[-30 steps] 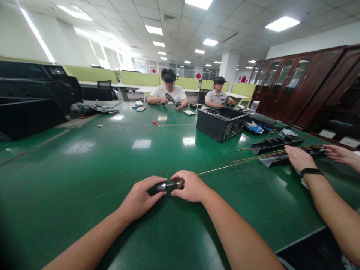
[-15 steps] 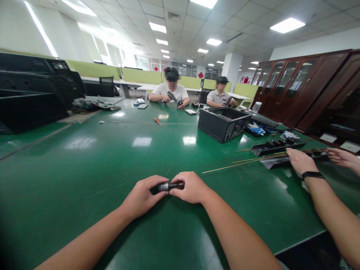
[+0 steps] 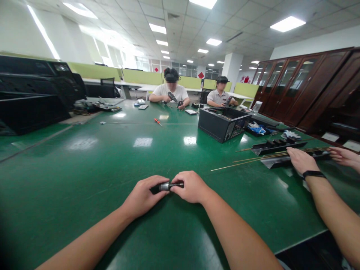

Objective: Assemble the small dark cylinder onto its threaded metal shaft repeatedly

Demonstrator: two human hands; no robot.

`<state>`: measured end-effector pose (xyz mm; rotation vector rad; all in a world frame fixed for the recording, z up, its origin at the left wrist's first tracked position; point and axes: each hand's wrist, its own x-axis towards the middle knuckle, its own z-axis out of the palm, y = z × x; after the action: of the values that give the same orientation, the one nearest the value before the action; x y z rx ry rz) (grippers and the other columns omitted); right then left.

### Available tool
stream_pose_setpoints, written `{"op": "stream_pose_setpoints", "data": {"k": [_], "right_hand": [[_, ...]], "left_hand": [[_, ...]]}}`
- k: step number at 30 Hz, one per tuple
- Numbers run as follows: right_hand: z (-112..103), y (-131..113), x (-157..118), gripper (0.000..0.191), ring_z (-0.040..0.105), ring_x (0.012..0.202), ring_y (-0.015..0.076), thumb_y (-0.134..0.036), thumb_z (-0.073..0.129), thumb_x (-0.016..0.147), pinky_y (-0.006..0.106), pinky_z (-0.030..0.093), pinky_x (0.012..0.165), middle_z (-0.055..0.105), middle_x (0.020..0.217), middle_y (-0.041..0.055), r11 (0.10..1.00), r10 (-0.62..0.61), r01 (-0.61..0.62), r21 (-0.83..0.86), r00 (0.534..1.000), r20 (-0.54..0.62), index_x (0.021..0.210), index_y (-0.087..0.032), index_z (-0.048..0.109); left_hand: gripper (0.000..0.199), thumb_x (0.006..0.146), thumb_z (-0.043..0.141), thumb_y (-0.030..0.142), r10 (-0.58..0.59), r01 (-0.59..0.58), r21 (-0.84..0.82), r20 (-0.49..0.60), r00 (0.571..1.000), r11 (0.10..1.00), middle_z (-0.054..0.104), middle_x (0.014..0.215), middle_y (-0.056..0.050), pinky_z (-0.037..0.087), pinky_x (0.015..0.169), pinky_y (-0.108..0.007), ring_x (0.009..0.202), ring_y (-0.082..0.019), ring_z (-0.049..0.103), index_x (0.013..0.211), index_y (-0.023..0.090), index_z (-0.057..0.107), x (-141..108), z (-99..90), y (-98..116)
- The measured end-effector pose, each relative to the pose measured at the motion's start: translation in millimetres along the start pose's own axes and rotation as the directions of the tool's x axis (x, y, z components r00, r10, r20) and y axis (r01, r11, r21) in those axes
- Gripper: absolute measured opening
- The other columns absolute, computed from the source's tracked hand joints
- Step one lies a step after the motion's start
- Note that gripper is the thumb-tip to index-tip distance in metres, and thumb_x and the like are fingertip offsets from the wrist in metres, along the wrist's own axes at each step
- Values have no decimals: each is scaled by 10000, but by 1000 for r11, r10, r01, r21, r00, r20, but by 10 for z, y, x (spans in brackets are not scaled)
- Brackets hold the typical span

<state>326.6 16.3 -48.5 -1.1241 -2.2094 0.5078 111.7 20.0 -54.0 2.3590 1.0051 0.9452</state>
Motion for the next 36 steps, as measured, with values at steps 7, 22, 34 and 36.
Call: {"op": "stream_pose_setpoints", "data": {"k": [7, 22, 34, 36], "right_hand": [[-16, -8, -1, 93, 625, 766, 158, -247, 698, 830, 263, 433, 710, 707, 832, 26, 1000, -22, 22, -17, 1000, -6, 895, -194, 738], [-47, 0, -1, 76, 625, 752, 157, -231, 695, 824, 262, 441, 702, 707, 815, 20, 1000, 1, -1, 1, 1000, -3, 877, -199, 739], [-53, 5, -8, 71, 624, 742, 157, -219, 699, 812, 264, 447, 701, 707, 806, 19, 1000, 22, -22, 16, 1000, -1, 866, -196, 739], [-53, 11, -8, 72, 622, 735, 155, -221, 699, 812, 262, 445, 693, 706, 799, 17, 999, 27, -27, 20, 1000, 3, 866, -196, 740]], "left_hand": [[212, 829, 673, 233, 2, -2, 21, -6, 1000, 1000, 717, 1037, -45, 532, 903, -328, 967, -193, 668, 1039, 227, 694, -3, 1, -9], [231, 822, 674, 220, 39, -34, 79, -72, 997, 996, 719, 1047, -57, 559, 901, -339, 971, -198, 676, 1052, 222, 698, -35, -4, -68], [232, 823, 670, 214, 50, -42, 87, -85, 995, 995, 716, 1055, -58, 562, 908, -339, 977, -196, 674, 1054, 227, 700, -37, -1, -77], [237, 821, 674, 213, 55, -47, 91, -92, 994, 995, 715, 1050, -54, 564, 903, -336, 973, -193, 674, 1056, 231, 700, -38, 0, -74]]}}
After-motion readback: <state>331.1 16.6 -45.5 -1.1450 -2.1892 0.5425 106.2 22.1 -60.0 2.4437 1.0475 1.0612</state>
